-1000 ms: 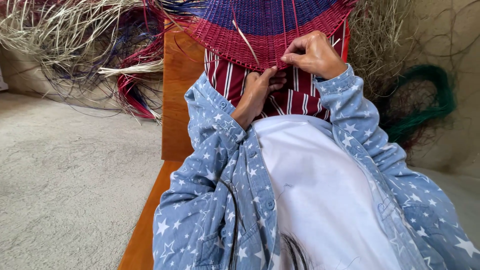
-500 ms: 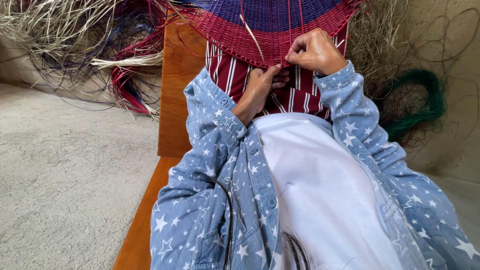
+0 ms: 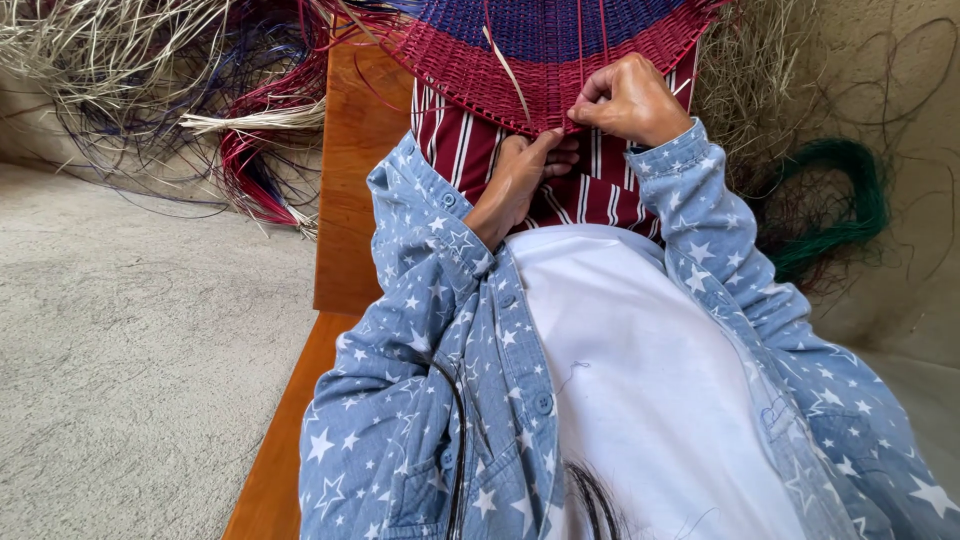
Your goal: Weaving colored fibers into a circular mat pattern using a thin wooden tool
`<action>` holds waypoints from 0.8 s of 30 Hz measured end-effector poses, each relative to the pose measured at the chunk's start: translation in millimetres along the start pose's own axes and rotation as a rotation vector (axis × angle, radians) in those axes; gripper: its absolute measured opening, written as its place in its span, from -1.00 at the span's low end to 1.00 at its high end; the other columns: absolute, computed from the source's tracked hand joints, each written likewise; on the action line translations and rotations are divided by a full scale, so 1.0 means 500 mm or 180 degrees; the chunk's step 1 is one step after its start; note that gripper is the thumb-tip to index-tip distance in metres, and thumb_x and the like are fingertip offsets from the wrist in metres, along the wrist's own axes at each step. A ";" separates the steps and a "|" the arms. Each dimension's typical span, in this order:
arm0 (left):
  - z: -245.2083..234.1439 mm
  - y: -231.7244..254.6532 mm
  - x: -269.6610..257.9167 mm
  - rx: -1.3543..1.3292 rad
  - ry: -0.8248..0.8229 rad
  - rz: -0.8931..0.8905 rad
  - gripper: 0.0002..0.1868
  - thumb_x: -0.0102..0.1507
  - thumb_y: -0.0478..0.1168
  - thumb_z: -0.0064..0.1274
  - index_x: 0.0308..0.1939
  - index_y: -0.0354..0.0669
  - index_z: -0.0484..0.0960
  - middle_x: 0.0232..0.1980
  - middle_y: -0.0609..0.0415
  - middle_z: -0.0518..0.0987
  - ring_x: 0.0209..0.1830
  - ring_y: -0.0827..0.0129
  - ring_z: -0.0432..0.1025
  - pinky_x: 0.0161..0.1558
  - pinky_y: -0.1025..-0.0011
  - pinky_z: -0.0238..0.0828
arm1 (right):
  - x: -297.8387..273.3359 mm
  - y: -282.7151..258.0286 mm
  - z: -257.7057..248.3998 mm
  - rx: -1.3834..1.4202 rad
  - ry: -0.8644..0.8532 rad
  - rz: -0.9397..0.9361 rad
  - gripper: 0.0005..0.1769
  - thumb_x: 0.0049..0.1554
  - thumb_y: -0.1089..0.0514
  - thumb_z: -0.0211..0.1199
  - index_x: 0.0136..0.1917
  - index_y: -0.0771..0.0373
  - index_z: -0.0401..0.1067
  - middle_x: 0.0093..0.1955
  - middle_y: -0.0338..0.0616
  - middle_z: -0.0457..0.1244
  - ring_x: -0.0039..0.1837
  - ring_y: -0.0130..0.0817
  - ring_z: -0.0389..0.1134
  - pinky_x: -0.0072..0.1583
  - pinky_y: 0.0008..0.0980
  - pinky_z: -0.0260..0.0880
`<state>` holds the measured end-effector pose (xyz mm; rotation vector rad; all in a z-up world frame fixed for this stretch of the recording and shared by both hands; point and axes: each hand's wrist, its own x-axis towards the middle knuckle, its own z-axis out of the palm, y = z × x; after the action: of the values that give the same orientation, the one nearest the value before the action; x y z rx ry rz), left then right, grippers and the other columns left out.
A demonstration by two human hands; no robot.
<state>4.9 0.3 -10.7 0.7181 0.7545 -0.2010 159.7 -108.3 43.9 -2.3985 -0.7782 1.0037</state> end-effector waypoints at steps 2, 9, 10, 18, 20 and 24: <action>0.000 0.000 -0.001 0.0003 0.0006 0.0016 -0.62 0.25 -0.11 0.06 -0.15 -0.45 0.69 -0.22 -0.17 0.72 -0.30 0.23 0.62 -0.21 0.39 0.60 | 0.004 0.008 0.003 -0.0093 -0.0003 0.0000 -0.92 0.11 0.06 0.44 -0.21 0.04 0.65 -0.36 -0.33 0.36 -0.26 -0.56 0.28 -0.15 -0.37 0.27; 0.005 -0.002 0.001 0.0079 0.0189 -0.0009 -0.64 0.23 -0.13 0.06 -0.25 -0.48 0.68 -0.28 -0.18 0.71 -0.36 0.21 0.62 -0.27 0.36 0.64 | 0.007 0.009 0.018 -0.0663 0.0174 -0.0251 -0.89 0.09 0.02 0.48 -0.23 0.02 0.64 -0.29 -0.26 0.42 -0.22 -0.29 0.41 -0.04 -0.13 0.36; 0.006 -0.002 0.000 0.0080 0.0186 -0.0010 -0.64 0.23 -0.13 0.06 -0.25 -0.48 0.68 -0.28 -0.18 0.71 -0.36 0.21 0.62 -0.27 0.36 0.64 | 0.004 0.004 0.020 -0.0663 0.0175 -0.0249 -0.89 0.09 0.02 0.48 -0.23 0.02 0.64 -0.29 -0.26 0.42 -0.22 -0.29 0.41 -0.04 -0.13 0.36; -0.002 -0.016 0.008 0.0035 0.0084 0.0152 -0.66 0.26 -0.15 0.04 -0.23 -0.46 0.69 -0.30 -0.19 0.71 -0.40 0.21 0.62 -0.28 0.35 0.65 | -0.007 -0.016 0.024 -0.0785 0.0293 -0.0323 -0.85 0.14 0.04 0.43 -0.23 0.07 0.61 -0.30 -0.22 0.41 -0.20 -0.14 0.43 -0.09 -0.03 0.36; 0.003 -0.002 -0.001 0.0092 0.0111 0.0116 -0.65 0.25 -0.13 0.04 -0.28 -0.45 0.69 -0.30 -0.20 0.72 -0.38 0.21 0.63 -0.28 0.36 0.65 | -0.005 -0.013 0.020 -0.0614 0.0217 -0.0341 -0.87 0.15 0.06 0.45 -0.21 0.09 0.63 -0.30 -0.22 0.41 -0.22 -0.23 0.42 -0.10 -0.09 0.37; 0.003 0.002 -0.004 0.0158 0.0083 0.0115 -0.61 0.24 -0.09 0.04 -0.22 -0.45 0.70 -0.28 -0.17 0.72 -0.37 0.23 0.64 -0.27 0.36 0.64 | -0.005 -0.016 0.013 0.0026 0.0085 -0.0415 -0.92 0.17 0.20 0.50 -0.18 0.15 0.64 -0.23 -0.22 0.44 -0.18 -0.46 0.41 -0.08 -0.34 0.41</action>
<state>4.6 -0.1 -8.2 0.7821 0.7628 -0.1782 150.6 -102.7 45.5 -2.3161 -0.9063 0.9195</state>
